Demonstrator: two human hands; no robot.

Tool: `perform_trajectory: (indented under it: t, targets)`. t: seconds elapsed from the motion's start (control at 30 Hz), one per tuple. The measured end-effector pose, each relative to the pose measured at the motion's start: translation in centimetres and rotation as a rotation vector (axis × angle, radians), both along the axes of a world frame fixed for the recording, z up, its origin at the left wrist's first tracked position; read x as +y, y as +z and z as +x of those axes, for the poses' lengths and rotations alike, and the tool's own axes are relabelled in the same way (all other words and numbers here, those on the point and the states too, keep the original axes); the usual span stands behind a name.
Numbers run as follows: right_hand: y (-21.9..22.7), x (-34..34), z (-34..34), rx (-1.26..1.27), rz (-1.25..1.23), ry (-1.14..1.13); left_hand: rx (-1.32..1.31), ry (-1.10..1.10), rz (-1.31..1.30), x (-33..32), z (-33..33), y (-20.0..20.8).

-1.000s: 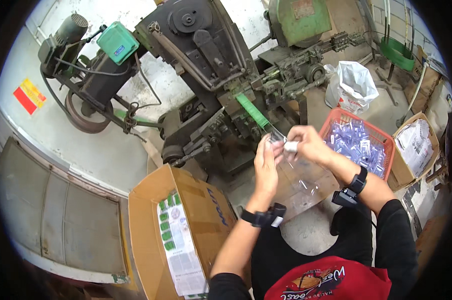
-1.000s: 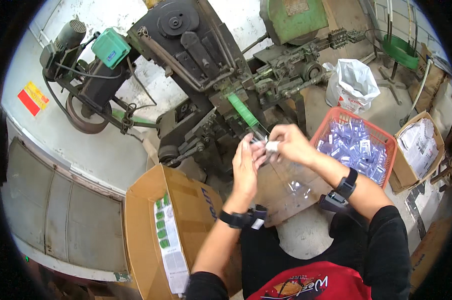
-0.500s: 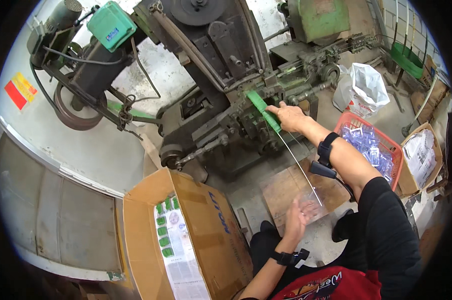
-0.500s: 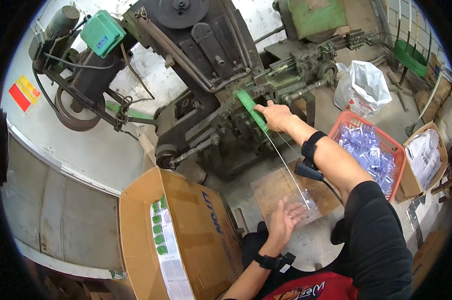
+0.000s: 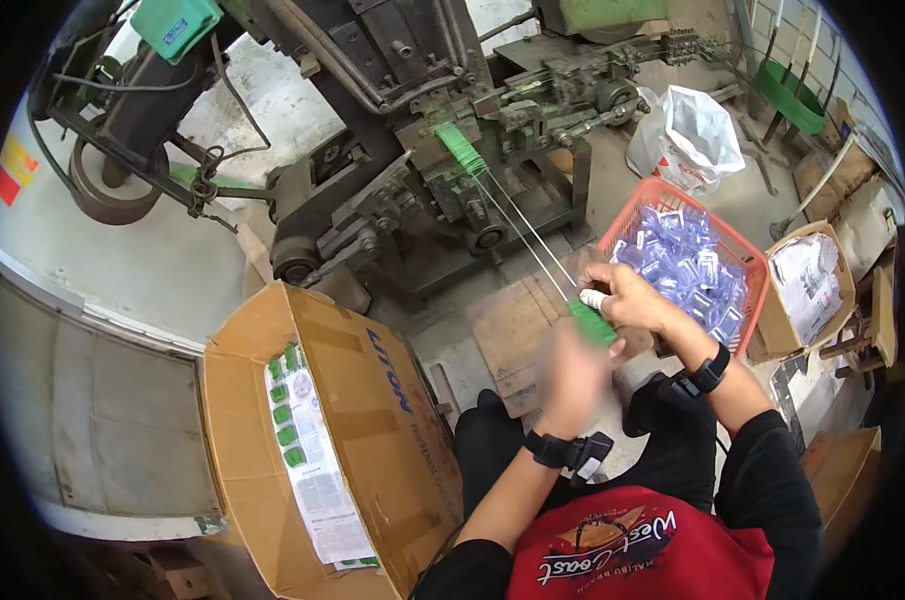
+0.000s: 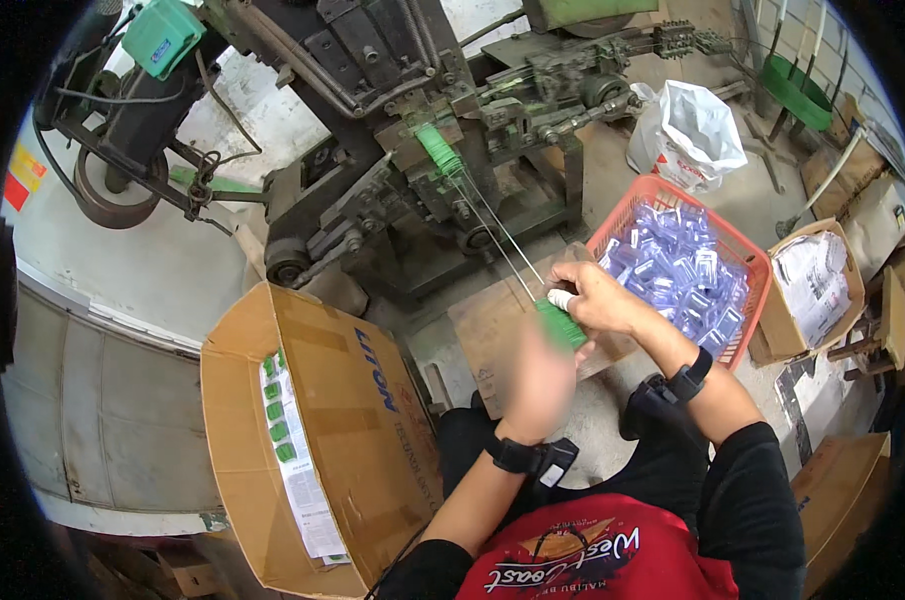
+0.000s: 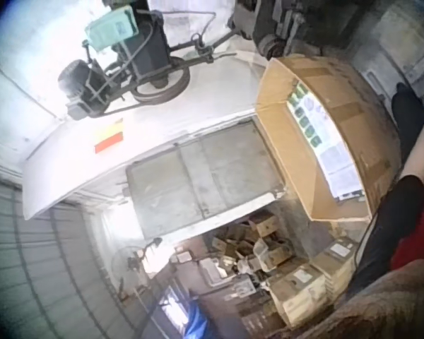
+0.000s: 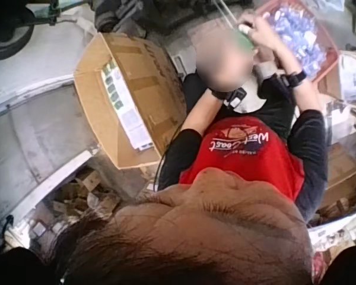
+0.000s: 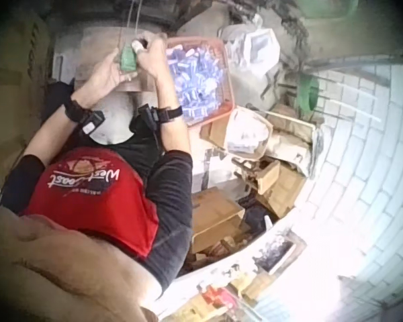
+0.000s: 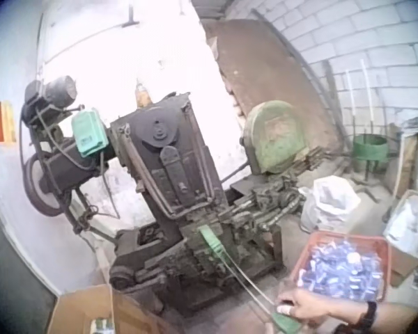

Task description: The person packs green rectangular items into clear plastic bags using a machine, then places them into a cardboard box. Later, they sit on the floor and pack small yellow items into clear plastic bags by hand, placing the filled bags into another box.

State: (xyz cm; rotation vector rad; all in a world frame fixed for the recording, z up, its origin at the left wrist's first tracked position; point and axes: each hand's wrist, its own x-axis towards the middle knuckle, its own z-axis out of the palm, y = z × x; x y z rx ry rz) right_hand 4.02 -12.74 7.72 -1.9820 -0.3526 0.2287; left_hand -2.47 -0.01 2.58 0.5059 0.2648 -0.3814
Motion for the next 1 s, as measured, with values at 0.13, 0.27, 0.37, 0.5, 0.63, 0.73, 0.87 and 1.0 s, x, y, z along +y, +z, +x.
perform_trajectory:
  t: [0.13,0.27,0.37,0.5,0.63,0.73,0.87,1.0]
  targets:
    - [-1.1,0.5,-0.6,-0.225,-0.121,-0.025,0.005,-0.220,0.159,1.5,1.8,-0.4]
    - [-0.4,1.7,-1.8,-0.425,-0.459,-0.100,0.122,-0.287,0.346,0.9,3.6,0.6]
    - [-0.4,1.6,-3.5,-0.548,-0.509,-0.243,0.130,-0.245,0.392,-0.9,3.0,1.5]
    - [1.1,0.7,-8.4,-0.582,-0.461,-0.352,-0.023,-0.110,0.439,-2.1,-0.7,-1.0]
    - [2.5,-0.9,-12.7,-0.565,-0.487,-0.357,-0.083,-0.054,0.406,-3.6,-5.2,0.5]
    - [3.1,-2.2,-14.1,-0.592,-0.335,-0.392,-0.027,-0.197,0.356,-2.0,-6.8,3.9]
    - [3.1,-3.1,-13.9,-0.530,-0.123,-0.516,-0.129,-0.229,0.543,3.4,-6.1,8.2]
    - [-5.4,-4.3,-10.7,-0.330,-0.379,-0.515,-0.207,-0.117,0.775,10.8,-4.6,15.0]
